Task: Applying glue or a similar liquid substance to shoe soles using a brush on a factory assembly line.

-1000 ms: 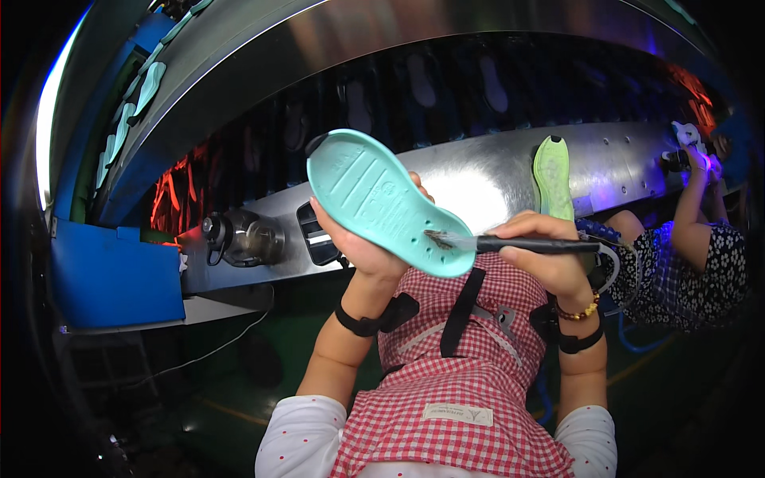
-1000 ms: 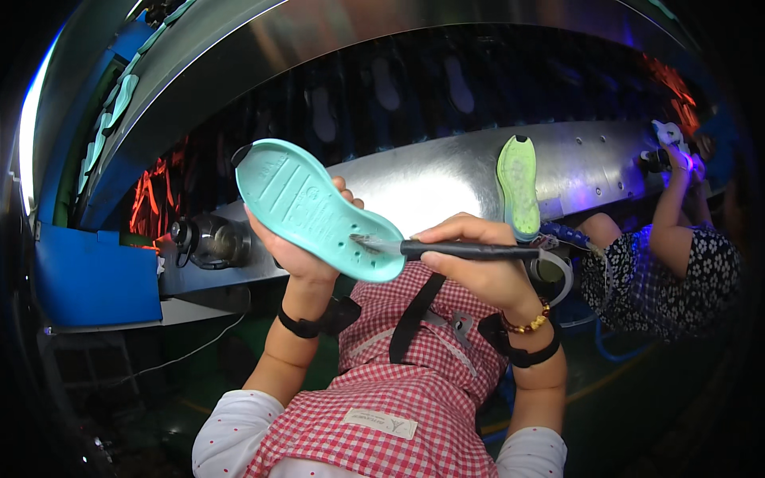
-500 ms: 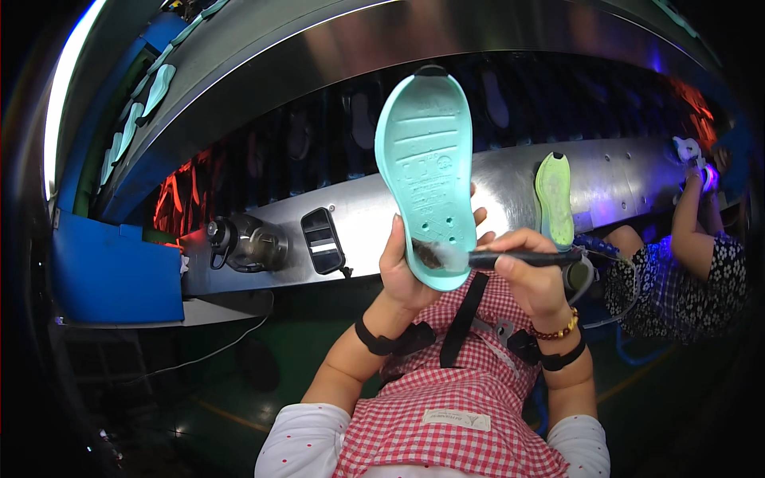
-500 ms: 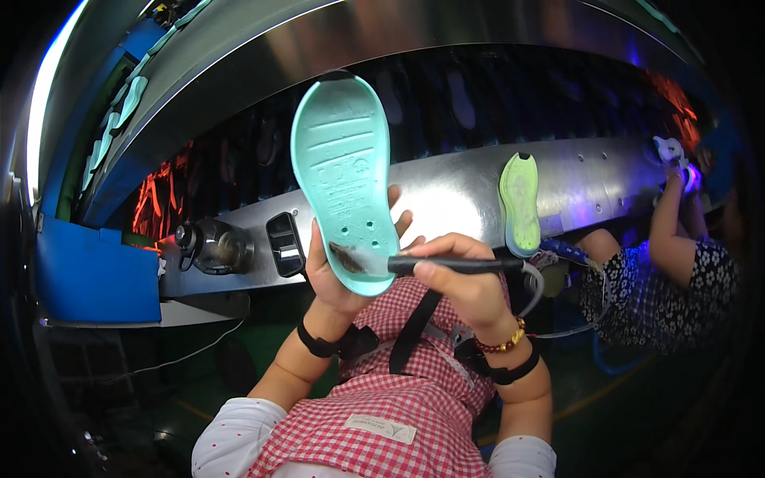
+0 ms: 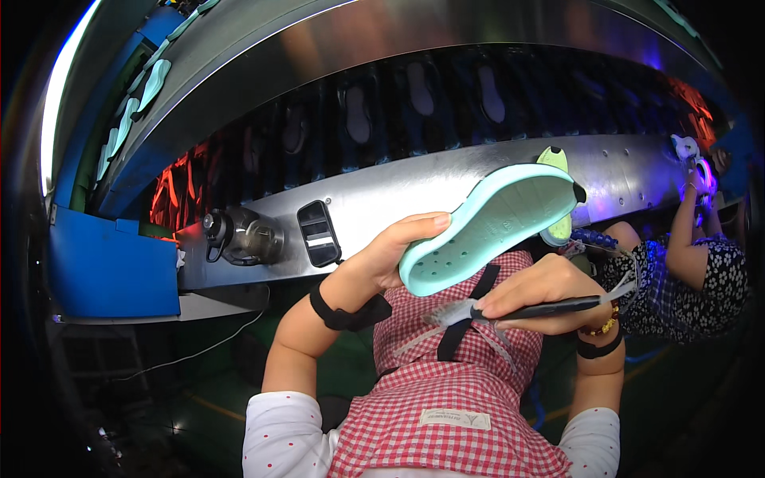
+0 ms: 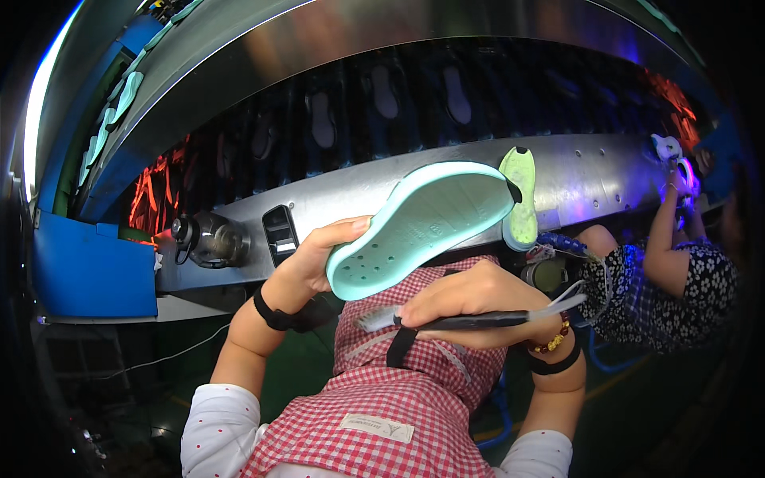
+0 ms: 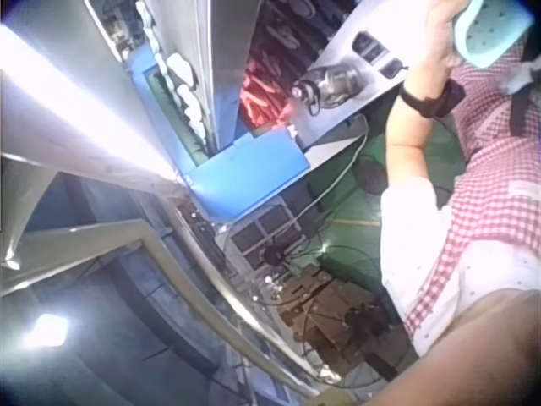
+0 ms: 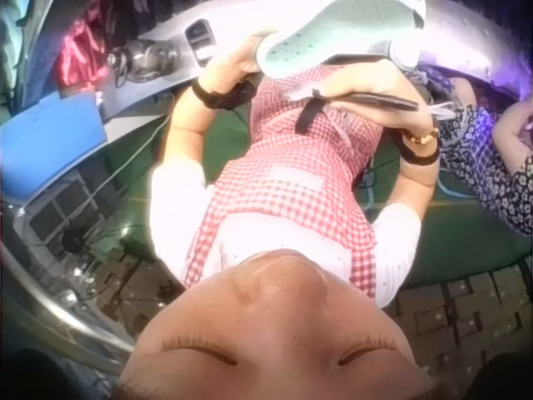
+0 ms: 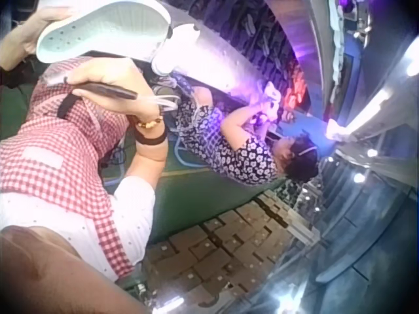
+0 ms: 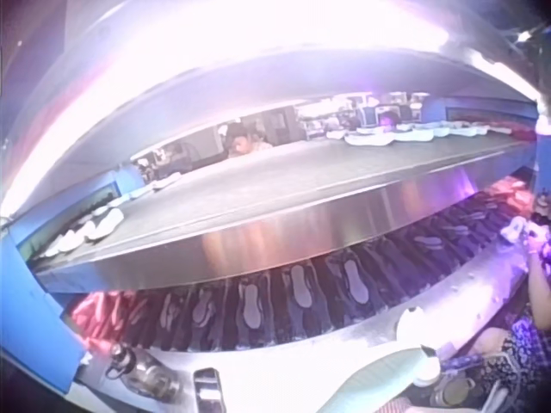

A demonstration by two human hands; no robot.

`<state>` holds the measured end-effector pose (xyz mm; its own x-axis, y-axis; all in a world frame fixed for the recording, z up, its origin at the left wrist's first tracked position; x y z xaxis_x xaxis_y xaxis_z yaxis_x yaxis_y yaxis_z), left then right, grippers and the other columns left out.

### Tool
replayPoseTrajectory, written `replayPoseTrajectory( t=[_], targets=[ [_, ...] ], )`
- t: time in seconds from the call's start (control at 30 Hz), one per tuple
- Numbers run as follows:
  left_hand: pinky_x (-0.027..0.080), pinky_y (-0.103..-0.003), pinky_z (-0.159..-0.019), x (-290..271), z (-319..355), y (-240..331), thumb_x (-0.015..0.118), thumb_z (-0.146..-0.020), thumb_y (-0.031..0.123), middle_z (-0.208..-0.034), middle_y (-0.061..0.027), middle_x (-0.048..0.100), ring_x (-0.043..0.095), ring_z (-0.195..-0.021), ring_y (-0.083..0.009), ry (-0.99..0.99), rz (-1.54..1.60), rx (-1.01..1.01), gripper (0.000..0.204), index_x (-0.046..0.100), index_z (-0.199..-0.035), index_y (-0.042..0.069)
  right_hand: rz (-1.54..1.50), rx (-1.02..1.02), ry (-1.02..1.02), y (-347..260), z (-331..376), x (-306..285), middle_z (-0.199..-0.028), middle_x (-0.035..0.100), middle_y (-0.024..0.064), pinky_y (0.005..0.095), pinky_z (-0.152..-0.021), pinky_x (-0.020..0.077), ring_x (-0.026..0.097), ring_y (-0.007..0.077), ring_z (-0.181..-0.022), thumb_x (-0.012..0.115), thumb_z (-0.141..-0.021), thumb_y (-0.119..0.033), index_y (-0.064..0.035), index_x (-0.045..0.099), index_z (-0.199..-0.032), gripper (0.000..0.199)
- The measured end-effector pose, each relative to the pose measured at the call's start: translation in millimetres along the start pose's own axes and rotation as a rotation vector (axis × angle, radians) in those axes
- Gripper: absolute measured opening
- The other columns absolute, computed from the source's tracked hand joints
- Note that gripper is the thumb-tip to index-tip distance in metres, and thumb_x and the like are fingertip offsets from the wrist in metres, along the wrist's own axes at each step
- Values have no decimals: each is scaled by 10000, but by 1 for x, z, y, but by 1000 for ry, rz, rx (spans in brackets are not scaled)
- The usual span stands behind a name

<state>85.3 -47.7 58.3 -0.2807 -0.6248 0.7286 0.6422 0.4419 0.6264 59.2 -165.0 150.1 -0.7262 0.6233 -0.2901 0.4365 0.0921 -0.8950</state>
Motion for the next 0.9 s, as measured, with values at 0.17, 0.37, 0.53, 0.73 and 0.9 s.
replayPoseTrajectory(
  t=[0.17, 0.37, 0.53, 0.73, 0.9],
  targets=[
    [464, -286, -775, 19, 3, 7, 485, -838, 234, -1029, -152, 575, 577, -915, -188, -3, -352, -86, 441, 462, -1168, -59, 45, 40, -85, 7, 3, 3, -944, 638, 123, 299, -749, 511, 624, 242, -887, 664, -686, -3, -24, 633, -904, 222],
    [452, -268, -761, -6, 12, 7, 489, -824, 275, -1028, -171, 573, 573, -876, -190, 33, -376, -161, 470, 483, -1142, -71, 150, -28, 80, -7, 7, -17, -918, 644, 129, 285, -731, 522, 641, 240, -830, 668, -684, -7, -28, 636, -903, 222],
    [461, -276, -746, -8, 20, 10, 512, -793, 309, -1013, -199, 574, 585, -855, -212, 66, -412, -130, 529, 489, -1122, -105, 226, 60, -77, -1, 14, -5, -877, 653, 131, 274, -687, 519, 650, 229, -789, 685, -652, 11, -30, 645, -839, 195],
    [454, -264, -764, -6, 25, 28, 540, -782, 347, -1042, -178, 574, 573, -881, -185, -47, -391, -28, 585, 468, -1173, -82, 186, -30, 198, 8, 17, -27, -893, 648, 146, 284, -694, 518, 648, 239, -796, 688, -648, 12, -11, 644, -838, 196],
    [412, -344, -888, -3, 40, 41, 338, -888, 463, -1128, -193, 540, 539, -1018, -254, -112, 38, 90, 601, 481, -1173, -46, 208, -59, 173, -12, 22, -15, -832, 662, 111, 253, -556, 454, 625, 209, -672, 726, -616, -49, -35, 657, -802, 200]
  ],
)
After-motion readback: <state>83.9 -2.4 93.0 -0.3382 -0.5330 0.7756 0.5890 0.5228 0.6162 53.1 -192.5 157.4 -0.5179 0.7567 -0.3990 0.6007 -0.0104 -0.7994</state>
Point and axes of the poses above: each hand's wrist, its own z-axis away from the middle knuckle, its own x-axis out of the palm, y = z × x, the point moved 8 cm from there along -z, towards the middle knuckle
